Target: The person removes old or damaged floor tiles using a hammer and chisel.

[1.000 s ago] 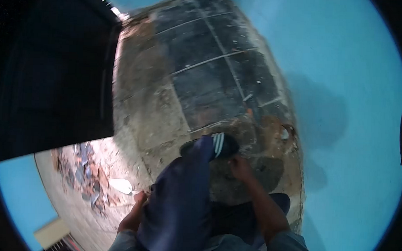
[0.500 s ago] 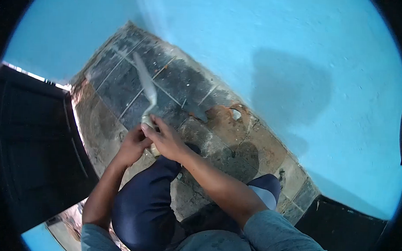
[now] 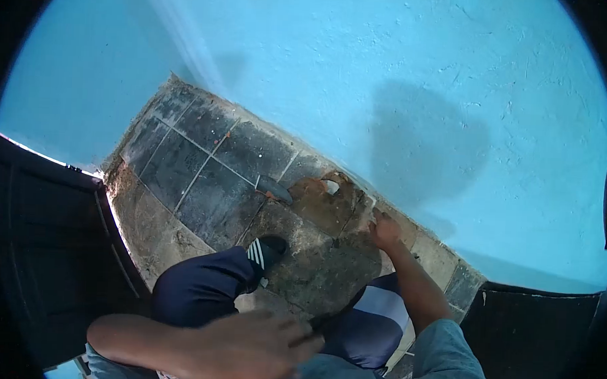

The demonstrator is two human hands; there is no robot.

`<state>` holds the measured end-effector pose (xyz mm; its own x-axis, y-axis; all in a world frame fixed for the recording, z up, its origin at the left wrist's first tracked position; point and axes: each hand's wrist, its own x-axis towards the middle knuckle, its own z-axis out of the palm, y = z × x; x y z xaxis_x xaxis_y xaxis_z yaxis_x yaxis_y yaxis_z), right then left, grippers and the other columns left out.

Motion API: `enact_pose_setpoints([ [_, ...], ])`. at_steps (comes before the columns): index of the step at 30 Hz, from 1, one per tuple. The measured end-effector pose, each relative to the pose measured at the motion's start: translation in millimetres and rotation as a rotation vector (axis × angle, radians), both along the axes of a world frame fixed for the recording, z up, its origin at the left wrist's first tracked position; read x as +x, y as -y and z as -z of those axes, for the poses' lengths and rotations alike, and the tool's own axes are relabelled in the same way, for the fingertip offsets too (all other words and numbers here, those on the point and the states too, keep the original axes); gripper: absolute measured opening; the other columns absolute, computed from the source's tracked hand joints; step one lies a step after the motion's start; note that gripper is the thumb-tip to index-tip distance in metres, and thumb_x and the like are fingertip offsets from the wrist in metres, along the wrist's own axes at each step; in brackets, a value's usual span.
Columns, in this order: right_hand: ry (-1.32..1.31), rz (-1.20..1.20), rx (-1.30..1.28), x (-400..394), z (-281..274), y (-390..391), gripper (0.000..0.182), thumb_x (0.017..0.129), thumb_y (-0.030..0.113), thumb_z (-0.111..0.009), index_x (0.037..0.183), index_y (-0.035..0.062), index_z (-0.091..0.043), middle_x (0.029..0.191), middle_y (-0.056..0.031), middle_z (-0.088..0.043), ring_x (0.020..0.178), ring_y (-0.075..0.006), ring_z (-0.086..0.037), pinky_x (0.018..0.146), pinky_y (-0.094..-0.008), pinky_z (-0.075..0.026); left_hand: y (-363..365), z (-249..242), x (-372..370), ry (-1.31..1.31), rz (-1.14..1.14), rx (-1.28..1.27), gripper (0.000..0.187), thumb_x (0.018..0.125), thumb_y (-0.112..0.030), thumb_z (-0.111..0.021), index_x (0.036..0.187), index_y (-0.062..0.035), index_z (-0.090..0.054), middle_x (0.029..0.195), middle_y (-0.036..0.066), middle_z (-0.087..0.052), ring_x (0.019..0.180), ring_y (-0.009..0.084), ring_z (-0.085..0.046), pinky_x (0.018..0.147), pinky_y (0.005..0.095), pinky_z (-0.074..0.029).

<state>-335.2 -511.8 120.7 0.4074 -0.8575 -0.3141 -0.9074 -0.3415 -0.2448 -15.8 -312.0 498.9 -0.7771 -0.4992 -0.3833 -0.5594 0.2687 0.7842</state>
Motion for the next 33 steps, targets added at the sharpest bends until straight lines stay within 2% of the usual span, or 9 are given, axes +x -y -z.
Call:
enact_pose_setpoints([
  [2,-0.071,0.031,0.021,-8,16,7,0.051,0.096,0.029,-0.061,0.140,0.0063,-0.050,0.120,-0.0239,-0.064,0.100,-0.0432,-0.066,0.086,-0.0510,-0.054,-3,-16,-23,0.074,0.122,0.145,0.053,0.099,-0.025,-0.059,0.146,-0.0027,-0.049,0.143,0.019,-0.055,0.128,0.0403,-0.051,0.109,0.0531,-0.040],
  [5,-0.105,0.096,0.096,0,40,9,0.050,0.096,0.029,-0.059,0.139,0.0047,-0.052,0.120,-0.0243,-0.064,0.103,-0.0434,-0.066,0.091,-0.0504,-0.053,-2,-5,-43,0.076,0.096,0.080,0.052,0.097,-0.025,-0.057,0.142,0.0009,-0.052,0.141,0.020,-0.056,0.126,0.0400,-0.054,0.107,0.0507,-0.041],
  [8,-0.100,0.077,0.224,5,61,0,0.049,0.097,0.031,-0.057,0.137,0.0033,-0.055,0.122,-0.0246,-0.063,0.108,-0.0437,-0.064,0.095,-0.0503,-0.052,-11,41,-49,-0.072,-0.051,-0.242,0.053,0.098,-0.036,-0.059,0.136,0.0013,-0.053,0.122,0.022,-0.061,0.114,0.0390,-0.060,0.101,0.0473,-0.047],
  [10,0.063,-0.010,0.225,3,58,-16,0.048,0.097,0.032,-0.056,0.135,0.0028,-0.057,0.124,-0.0249,-0.063,0.111,-0.0439,-0.063,0.096,-0.0505,-0.051,1,41,-48,0.032,-0.047,-0.216,0.055,0.096,-0.032,-0.061,0.136,0.0039,-0.052,0.124,0.021,-0.061,0.116,0.0364,-0.059,0.101,0.0456,-0.046],
  [13,0.017,-0.032,0.260,-10,30,-24,0.048,0.097,0.033,-0.055,0.135,0.0022,-0.055,0.126,-0.0257,-0.062,0.116,-0.0433,-0.061,0.098,-0.0526,-0.050,9,52,-40,0.206,-0.053,-0.229,0.054,0.095,-0.031,-0.061,0.135,0.0031,-0.053,0.121,0.020,-0.062,0.114,0.0344,-0.060,0.099,0.0445,-0.046],
  [16,-0.056,0.174,0.190,-9,30,-11,0.050,0.098,0.035,-0.054,0.136,0.0029,-0.053,0.126,-0.0250,-0.063,0.118,-0.0425,-0.061,0.098,-0.0538,-0.050,5,59,-38,0.280,-0.069,-0.220,0.052,0.094,-0.031,-0.062,0.135,0.0014,-0.055,0.119,0.019,-0.063,0.112,0.0337,-0.061,0.097,0.0434,-0.047],
  [25,-0.065,-0.003,0.189,6,30,-22,0.049,0.098,0.032,-0.056,0.139,0.0051,-0.050,0.119,-0.0260,-0.065,0.113,-0.0431,-0.064,0.096,-0.0534,-0.051,-2,66,-41,0.305,-0.079,-0.329,0.052,0.092,-0.030,-0.062,0.133,0.0007,-0.057,0.116,0.018,-0.065,0.110,0.0348,-0.061,0.097,0.0443,-0.048],
  [31,-0.129,0.177,0.199,37,42,-4,0.053,0.097,0.031,-0.056,0.139,0.0009,-0.047,0.117,-0.0283,-0.064,0.109,-0.0447,-0.064,0.093,-0.0547,-0.051,-6,70,-48,0.312,-0.117,-0.472,0.043,0.086,-0.019,-0.060,0.121,0.0042,-0.064,0.102,0.015,-0.069,0.100,0.0285,-0.064,0.089,0.0381,-0.047],
  [33,-0.023,0.118,0.284,41,51,-34,0.055,0.096,0.031,-0.057,0.140,0.0003,-0.046,0.119,-0.0286,-0.064,0.108,-0.0452,-0.064,0.093,-0.0554,-0.051,-8,70,-49,0.337,-0.114,-0.505,0.040,0.085,-0.019,-0.060,0.118,0.0038,-0.065,0.099,0.015,-0.069,0.097,0.0279,-0.065,0.088,0.0375,-0.047],
])
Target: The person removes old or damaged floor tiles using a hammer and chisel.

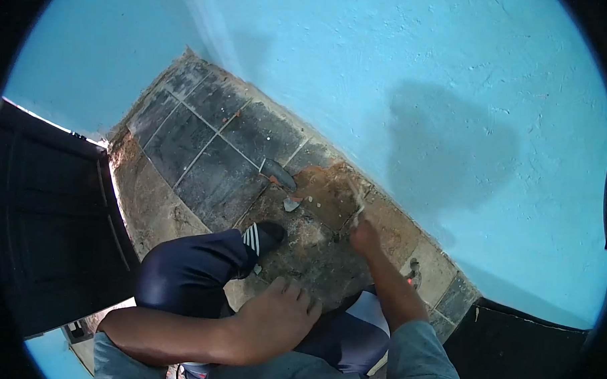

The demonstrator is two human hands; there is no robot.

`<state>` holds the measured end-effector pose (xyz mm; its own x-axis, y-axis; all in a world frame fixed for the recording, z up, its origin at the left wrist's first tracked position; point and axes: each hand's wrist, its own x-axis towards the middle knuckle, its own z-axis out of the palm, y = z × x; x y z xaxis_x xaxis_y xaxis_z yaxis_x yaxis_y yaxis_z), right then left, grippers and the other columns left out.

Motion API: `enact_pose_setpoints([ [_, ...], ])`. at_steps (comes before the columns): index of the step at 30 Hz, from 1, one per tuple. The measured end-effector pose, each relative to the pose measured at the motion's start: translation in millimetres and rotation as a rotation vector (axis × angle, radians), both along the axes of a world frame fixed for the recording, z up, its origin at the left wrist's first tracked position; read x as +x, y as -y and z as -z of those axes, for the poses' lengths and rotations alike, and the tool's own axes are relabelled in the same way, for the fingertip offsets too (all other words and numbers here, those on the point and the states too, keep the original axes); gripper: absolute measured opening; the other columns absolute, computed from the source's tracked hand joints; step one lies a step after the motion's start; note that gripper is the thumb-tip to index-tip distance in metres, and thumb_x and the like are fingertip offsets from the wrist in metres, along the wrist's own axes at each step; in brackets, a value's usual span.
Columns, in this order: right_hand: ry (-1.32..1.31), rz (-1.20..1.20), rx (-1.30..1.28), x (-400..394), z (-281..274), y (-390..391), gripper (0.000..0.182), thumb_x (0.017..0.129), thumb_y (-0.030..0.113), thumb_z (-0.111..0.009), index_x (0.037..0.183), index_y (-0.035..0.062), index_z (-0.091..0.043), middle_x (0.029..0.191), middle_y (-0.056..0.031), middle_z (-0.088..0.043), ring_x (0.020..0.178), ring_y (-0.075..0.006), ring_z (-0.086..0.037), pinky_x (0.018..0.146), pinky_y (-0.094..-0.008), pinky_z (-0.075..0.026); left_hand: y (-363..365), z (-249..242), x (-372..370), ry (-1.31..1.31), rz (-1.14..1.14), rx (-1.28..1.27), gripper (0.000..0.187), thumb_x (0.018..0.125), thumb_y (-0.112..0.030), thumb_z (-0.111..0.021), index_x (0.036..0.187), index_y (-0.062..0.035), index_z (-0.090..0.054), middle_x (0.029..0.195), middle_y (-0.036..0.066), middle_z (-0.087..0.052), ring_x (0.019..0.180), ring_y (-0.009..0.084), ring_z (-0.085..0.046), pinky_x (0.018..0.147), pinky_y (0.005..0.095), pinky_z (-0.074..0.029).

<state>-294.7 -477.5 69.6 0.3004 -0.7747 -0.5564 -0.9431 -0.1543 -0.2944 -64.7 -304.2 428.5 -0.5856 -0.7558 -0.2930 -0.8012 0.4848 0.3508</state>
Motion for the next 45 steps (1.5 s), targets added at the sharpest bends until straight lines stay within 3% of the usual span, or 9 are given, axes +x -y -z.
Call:
enact_pose_setpoints([
  [7,0.114,-0.420,-0.027,-14,-19,-44,0.051,0.095,0.027,-0.057,0.137,0.0001,-0.047,0.112,-0.0290,-0.066,0.103,-0.0477,-0.065,0.091,-0.0563,-0.050,-4,4,-2,0.031,0.007,-0.129,0.040,0.084,-0.018,-0.060,0.117,0.0038,-0.066,0.095,0.013,-0.069,0.092,0.0271,-0.064,0.085,0.0375,-0.047],
  [13,0.138,0.053,-0.014,6,-2,-28,0.048,0.094,0.027,-0.057,0.133,-0.0001,-0.050,0.109,-0.0299,-0.066,0.101,-0.0482,-0.065,0.090,-0.0565,-0.049,-13,7,-11,0.072,0.036,0.037,0.049,0.087,-0.020,-0.058,0.130,0.0026,-0.061,0.113,0.018,-0.068,0.105,0.0340,-0.065,0.097,0.0443,-0.049],
  [16,0.115,-0.303,0.132,22,-6,-76,0.046,0.097,0.027,-0.055,0.132,-0.0017,-0.049,0.109,-0.0306,-0.066,0.101,-0.0496,-0.064,0.089,-0.0571,-0.049,-12,6,-11,0.110,0.055,0.035,0.049,0.087,-0.020,-0.059,0.130,0.0023,-0.062,0.111,0.018,-0.069,0.104,0.0338,-0.065,0.097,0.0444,-0.048],
  [25,0.394,0.029,0.045,93,-8,-22,0.045,0.099,0.031,-0.055,0.128,-0.0026,-0.049,0.108,-0.0322,-0.065,0.103,-0.0504,-0.063,0.087,-0.0587,-0.048,-20,11,-16,0.062,0.016,-0.049,0.042,0.086,-0.022,-0.060,0.118,0.0048,-0.066,0.104,0.019,-0.071,0.104,0.0354,-0.065,0.089,0.0429,-0.048],
  [28,0.341,-0.176,-0.202,120,35,-15,0.046,0.099,0.031,-0.055,0.130,-0.0021,-0.048,0.104,-0.0304,-0.067,0.100,-0.0490,-0.064,0.086,-0.0582,-0.049,-18,10,-14,0.106,0.021,-0.033,0.046,0.086,-0.023,-0.059,0.125,0.0027,-0.064,0.108,0.018,-0.070,0.104,0.0337,-0.064,0.092,0.0431,-0.047],
  [31,0.230,-0.216,0.097,156,13,-36,0.043,0.099,0.031,-0.057,0.126,-0.0012,-0.053,0.104,-0.0285,-0.068,0.100,-0.0473,-0.065,0.086,-0.0568,-0.050,-15,11,-15,0.144,0.010,-0.012,0.049,0.087,-0.023,-0.058,0.129,0.0018,-0.063,0.113,0.019,-0.068,0.105,0.0336,-0.064,0.094,0.0436,-0.046],
  [37,0.401,-0.788,0.147,189,-36,-68,0.038,0.097,0.032,-0.059,0.125,0.0059,-0.055,0.104,-0.0266,-0.068,0.100,-0.0454,-0.066,0.087,-0.0549,-0.051,-10,9,-10,0.138,0.035,0.017,0.050,0.088,-0.023,-0.057,0.130,0.0031,-0.061,0.116,0.021,-0.068,0.106,0.0350,-0.064,0.094,0.0436,-0.046],
  [40,0.699,-0.388,0.044,177,-23,-75,0.043,0.097,0.032,-0.060,0.132,0.0064,-0.054,0.103,-0.0274,-0.069,0.097,-0.0474,-0.067,0.086,-0.0553,-0.051,-13,10,-4,0.135,0.028,-0.038,0.049,0.089,-0.023,-0.056,0.131,0.0037,-0.061,0.114,0.021,-0.068,0.106,0.0355,-0.064,0.094,0.0438,-0.046],
  [45,0.337,0.169,0.015,136,-6,-76,0.048,0.097,0.035,-0.061,0.130,0.0007,-0.055,0.112,-0.0269,-0.068,0.105,-0.0481,-0.064,0.090,-0.0540,-0.050,-13,6,-2,0.111,0.009,-0.012,0.049,0.089,-0.023,-0.056,0.130,0.0044,-0.061,0.112,0.022,-0.069,0.107,0.0366,-0.065,0.096,0.0450,-0.046],
])
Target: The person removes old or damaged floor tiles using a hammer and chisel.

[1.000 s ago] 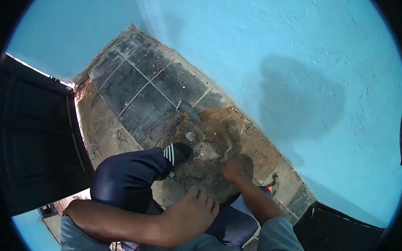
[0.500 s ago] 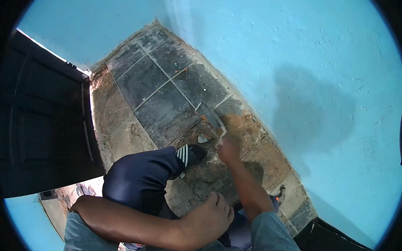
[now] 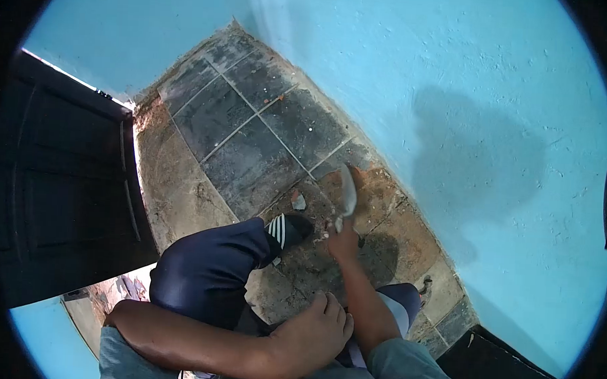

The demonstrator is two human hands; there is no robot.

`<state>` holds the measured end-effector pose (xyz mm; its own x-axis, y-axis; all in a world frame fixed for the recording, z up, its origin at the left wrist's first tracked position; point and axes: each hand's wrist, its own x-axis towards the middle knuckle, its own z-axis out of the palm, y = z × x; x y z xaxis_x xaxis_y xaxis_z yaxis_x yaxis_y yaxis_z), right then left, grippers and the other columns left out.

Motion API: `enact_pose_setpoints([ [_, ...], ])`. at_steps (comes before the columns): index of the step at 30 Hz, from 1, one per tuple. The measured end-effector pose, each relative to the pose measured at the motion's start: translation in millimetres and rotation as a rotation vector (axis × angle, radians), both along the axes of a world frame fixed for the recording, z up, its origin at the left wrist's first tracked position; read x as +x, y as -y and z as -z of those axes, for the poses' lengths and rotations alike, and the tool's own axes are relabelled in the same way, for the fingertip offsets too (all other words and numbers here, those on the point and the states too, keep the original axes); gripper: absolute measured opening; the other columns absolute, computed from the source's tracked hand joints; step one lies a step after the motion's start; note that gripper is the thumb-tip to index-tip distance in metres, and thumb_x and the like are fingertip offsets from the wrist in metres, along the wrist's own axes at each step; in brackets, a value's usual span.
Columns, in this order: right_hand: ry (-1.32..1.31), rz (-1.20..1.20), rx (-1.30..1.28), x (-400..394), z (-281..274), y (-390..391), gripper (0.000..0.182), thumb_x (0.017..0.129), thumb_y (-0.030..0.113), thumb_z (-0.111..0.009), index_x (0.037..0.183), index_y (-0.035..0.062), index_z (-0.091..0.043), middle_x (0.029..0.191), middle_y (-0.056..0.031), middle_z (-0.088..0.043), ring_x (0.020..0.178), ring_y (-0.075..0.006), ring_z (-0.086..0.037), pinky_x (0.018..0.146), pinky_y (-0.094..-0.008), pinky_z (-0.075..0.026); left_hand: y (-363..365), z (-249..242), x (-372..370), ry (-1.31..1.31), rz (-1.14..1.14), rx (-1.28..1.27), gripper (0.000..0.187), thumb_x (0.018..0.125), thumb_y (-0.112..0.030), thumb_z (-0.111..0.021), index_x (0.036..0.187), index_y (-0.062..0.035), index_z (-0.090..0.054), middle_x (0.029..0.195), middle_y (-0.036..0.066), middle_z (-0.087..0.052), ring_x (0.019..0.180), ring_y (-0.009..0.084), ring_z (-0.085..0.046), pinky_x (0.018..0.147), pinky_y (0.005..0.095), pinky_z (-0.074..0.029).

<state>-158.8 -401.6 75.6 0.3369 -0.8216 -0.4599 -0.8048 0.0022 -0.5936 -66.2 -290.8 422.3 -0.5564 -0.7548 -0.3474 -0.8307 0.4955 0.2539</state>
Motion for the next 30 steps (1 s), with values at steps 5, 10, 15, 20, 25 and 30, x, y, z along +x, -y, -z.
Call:
enact_pose_setpoints([
  [5,-0.109,-0.153,0.155,-10,-7,-33,0.048,0.092,0.032,-0.064,0.131,0.0046,-0.056,0.112,-0.0264,-0.068,0.105,-0.0482,-0.064,0.088,-0.0540,-0.050,-1,0,0,-0.020,-0.023,-0.056,0.049,0.089,-0.022,-0.057,0.129,0.0048,-0.061,0.111,0.022,-0.069,0.107,0.0367,-0.065,0.096,0.0455,-0.047],
  [10,0.095,-0.517,0.284,16,-45,-35,0.055,0.093,0.032,-0.065,0.139,0.0056,-0.052,0.117,-0.0238,-0.068,0.108,-0.0460,-0.064,0.094,-0.0525,-0.050,11,-16,3,-0.023,0.060,0.000,0.049,0.088,-0.022,-0.057,0.129,0.0047,-0.062,0.111,0.022,-0.069,0.106,0.0365,-0.065,0.095,0.0455,-0.047],
  [15,0.112,-0.081,0.198,8,-55,-38,0.054,0.093,0.029,-0.066,0.137,0.0016,-0.051,0.116,-0.0268,-0.067,0.105,-0.0446,-0.066,0.087,-0.0489,-0.051,-6,0,-3,-0.016,0.002,-0.057,0.049,0.088,-0.022,-0.058,0.129,0.0052,-0.061,0.112,0.022,-0.069,0.108,0.0361,-0.064,0.094,0.0447,-0.047],
  [20,0.135,0.437,0.300,-27,-13,-97,0.053,0.096,0.022,-0.063,0.139,-0.0033,-0.047,0.110,-0.0206,-0.066,0.091,-0.0336,-0.067,0.075,-0.0432,-0.053,-4,-2,-4,-0.022,0.045,0.000,0.050,0.089,-0.023,-0.058,0.129,0.0052,-0.062,0.113,0.022,-0.069,0.109,0.0363,-0.064,0.095,0.0443,-0.047],
  [25,0.087,0.406,0.562,-28,-7,-137,0.050,0.094,0.018,-0.064,0.137,-0.0020,-0.048,0.099,-0.0131,-0.063,0.069,-0.0208,-0.061,0.062,-0.0373,-0.051,7,-11,-4,-0.055,0.072,-0.026,0.050,0.089,-0.023,-0.057,0.130,0.0044,-0.061,0.114,0.022,-0.069,0.108,0.0376,-0.063,0.095,0.0443,-0.047],
  [30,0.285,0.208,0.494,-22,-27,-101,0.049,0.091,0.017,-0.065,0.135,0.0019,-0.050,0.099,-0.0143,-0.065,0.072,-0.0230,-0.064,0.067,-0.0394,-0.052,10,-21,-4,0.000,0.092,0.015,0.050,0.089,-0.023,-0.056,0.131,0.0037,-0.062,0.115,0.022,-0.069,0.110,0.0379,-0.064,0.095,0.0437,-0.047],
])
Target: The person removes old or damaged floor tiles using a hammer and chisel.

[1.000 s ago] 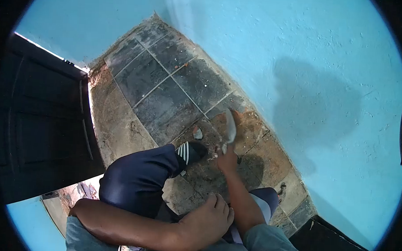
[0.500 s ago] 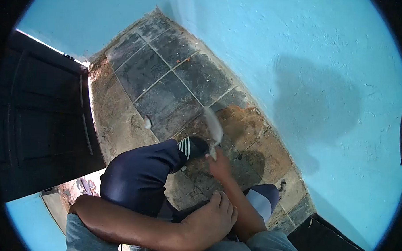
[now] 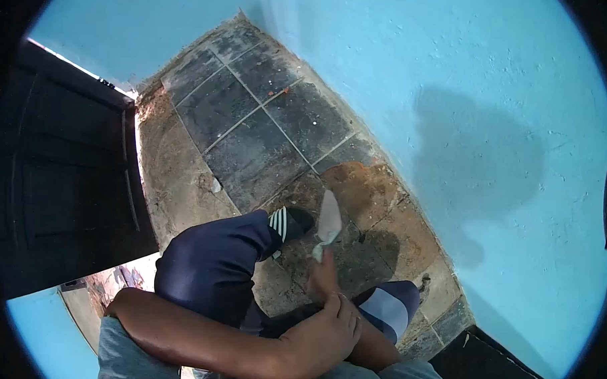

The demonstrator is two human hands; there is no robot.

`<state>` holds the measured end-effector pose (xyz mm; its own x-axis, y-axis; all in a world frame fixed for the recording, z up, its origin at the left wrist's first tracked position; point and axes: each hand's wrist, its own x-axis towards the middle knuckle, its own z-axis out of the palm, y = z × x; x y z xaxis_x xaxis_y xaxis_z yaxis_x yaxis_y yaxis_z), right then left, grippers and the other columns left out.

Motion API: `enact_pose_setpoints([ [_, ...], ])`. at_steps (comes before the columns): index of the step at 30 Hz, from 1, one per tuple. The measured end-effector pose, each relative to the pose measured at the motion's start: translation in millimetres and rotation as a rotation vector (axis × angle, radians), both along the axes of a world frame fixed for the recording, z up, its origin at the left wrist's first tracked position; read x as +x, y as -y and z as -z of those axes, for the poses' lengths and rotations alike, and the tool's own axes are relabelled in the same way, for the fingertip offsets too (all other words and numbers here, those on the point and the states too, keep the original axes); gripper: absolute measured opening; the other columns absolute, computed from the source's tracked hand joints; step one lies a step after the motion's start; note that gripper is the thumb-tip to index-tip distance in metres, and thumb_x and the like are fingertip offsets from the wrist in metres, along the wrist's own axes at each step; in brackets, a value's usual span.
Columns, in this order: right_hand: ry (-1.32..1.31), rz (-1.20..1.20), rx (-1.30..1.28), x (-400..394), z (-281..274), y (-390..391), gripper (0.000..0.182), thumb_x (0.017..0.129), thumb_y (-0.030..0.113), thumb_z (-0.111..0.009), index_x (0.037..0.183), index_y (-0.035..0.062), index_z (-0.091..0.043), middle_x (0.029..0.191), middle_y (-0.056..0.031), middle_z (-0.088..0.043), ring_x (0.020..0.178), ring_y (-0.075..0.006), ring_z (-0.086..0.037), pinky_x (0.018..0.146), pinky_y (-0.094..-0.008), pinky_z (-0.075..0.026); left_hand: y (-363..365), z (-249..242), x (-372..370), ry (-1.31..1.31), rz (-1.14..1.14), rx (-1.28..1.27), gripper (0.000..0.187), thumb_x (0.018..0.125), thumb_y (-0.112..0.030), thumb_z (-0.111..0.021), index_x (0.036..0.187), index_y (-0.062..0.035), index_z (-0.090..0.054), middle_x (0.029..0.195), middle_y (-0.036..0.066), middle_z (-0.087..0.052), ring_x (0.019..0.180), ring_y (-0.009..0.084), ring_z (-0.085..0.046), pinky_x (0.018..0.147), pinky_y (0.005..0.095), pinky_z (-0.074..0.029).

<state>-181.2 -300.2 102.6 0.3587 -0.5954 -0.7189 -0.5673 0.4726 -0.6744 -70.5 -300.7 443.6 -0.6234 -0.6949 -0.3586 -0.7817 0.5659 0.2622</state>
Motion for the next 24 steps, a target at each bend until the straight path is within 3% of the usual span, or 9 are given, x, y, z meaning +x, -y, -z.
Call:
enact_pose_setpoints([
  [4,-0.072,-0.005,-0.247,10,8,28,0.051,0.090,0.019,-0.066,0.136,0.0015,-0.054,0.105,-0.0185,-0.069,0.093,-0.0302,-0.068,0.080,-0.0404,-0.053,-3,1,3,0.010,-0.006,-0.044,0.049,0.090,-0.024,-0.055,0.131,0.0031,-0.061,0.115,0.022,-0.069,0.110,0.0379,-0.064,0.095,0.0438,-0.047],
  [7,-0.170,-0.384,-0.183,32,-18,57,0.051,0.090,0.025,-0.068,0.130,-0.0039,-0.056,0.123,-0.0267,-0.064,0.109,-0.0418,-0.065,0.094,-0.0491,-0.049,-5,4,2,-0.008,-0.024,-0.041,0.049,0.091,-0.024,-0.054,0.132,0.0031,-0.061,0.116,0.022,-0.069,0.111,0.0380,-0.064,0.095,0.0443,-0.048],
  [10,-0.116,-0.563,-0.077,55,-25,83,0.055,0.089,0.021,-0.067,0.133,-0.0099,-0.055,0.111,-0.0238,-0.070,0.101,-0.0340,-0.070,0.082,-0.0422,-0.054,-6,3,4,-0.024,-0.033,-0.043,0.050,0.091,-0.024,-0.054,0.132,0.0036,-0.060,0.116,0.023,-0.069,0.112,0.0383,-0.064,0.096,0.0446,-0.048],
  [13,-0.068,-0.663,-0.063,65,-31,111,0.053,0.088,0.022,-0.067,0.129,-0.0103,-0.058,0.105,-0.0250,-0.072,0.085,-0.0304,-0.074,0.073,-0.0428,-0.056,-5,2,5,-0.018,-0.033,-0.018,0.050,0.091,-0.024,-0.055,0.133,0.0038,-0.060,0.118,0.023,-0.068,0.113,0.0390,-0.063,0.097,0.0448,-0.048],
  [14,-0.099,-0.736,-0.029,67,-51,123,0.047,0.088,0.020,-0.066,0.122,-0.0116,-0.061,0.098,-0.0256,-0.072,0.070,-0.0293,-0.073,0.065,-0.0432,-0.056,-6,2,5,-0.015,-0.034,-0.005,0.050,0.091,-0.023,-0.055,0.133,0.0038,-0.059,0.119,0.023,-0.068,0.113,0.0393,-0.063,0.098,0.0449,-0.048],
  [17,-0.181,-0.902,-0.208,76,-68,144,0.041,0.081,0.023,-0.065,0.104,-0.0104,-0.069,0.095,-0.0311,-0.070,0.093,-0.0405,-0.071,0.080,-0.0494,-0.055,-8,-1,6,-0.035,-0.066,-0.054,0.047,0.092,-0.023,-0.055,0.130,0.0035,-0.061,0.114,0.021,-0.069,0.111,0.0365,-0.064,0.096,0.0441,-0.049],
  [20,-0.269,-1.089,-0.275,93,-91,157,0.033,0.082,0.020,-0.065,0.098,-0.0087,-0.070,0.090,-0.0276,-0.071,0.075,-0.0360,-0.072,0.071,-0.0465,-0.055,-6,-7,2,0.102,-0.025,0.075,0.051,0.096,-0.025,-0.054,0.138,0.0043,-0.054,0.136,0.021,-0.059,0.123,0.0381,-0.056,0.105,0.0483,-0.042],
  [24,-0.181,-1.228,-0.398,103,-68,149,0.035,0.080,0.023,-0.067,0.096,-0.0074,-0.071,0.094,-0.0290,-0.070,0.087,-0.0419,-0.070,0.079,-0.0480,-0.055,-7,-8,6,0.063,-0.014,0.069,0.052,0.096,-0.026,-0.053,0.137,0.0056,-0.054,0.133,0.022,-0.061,0.123,0.0376,-0.057,0.104,0.0476,-0.042],
])
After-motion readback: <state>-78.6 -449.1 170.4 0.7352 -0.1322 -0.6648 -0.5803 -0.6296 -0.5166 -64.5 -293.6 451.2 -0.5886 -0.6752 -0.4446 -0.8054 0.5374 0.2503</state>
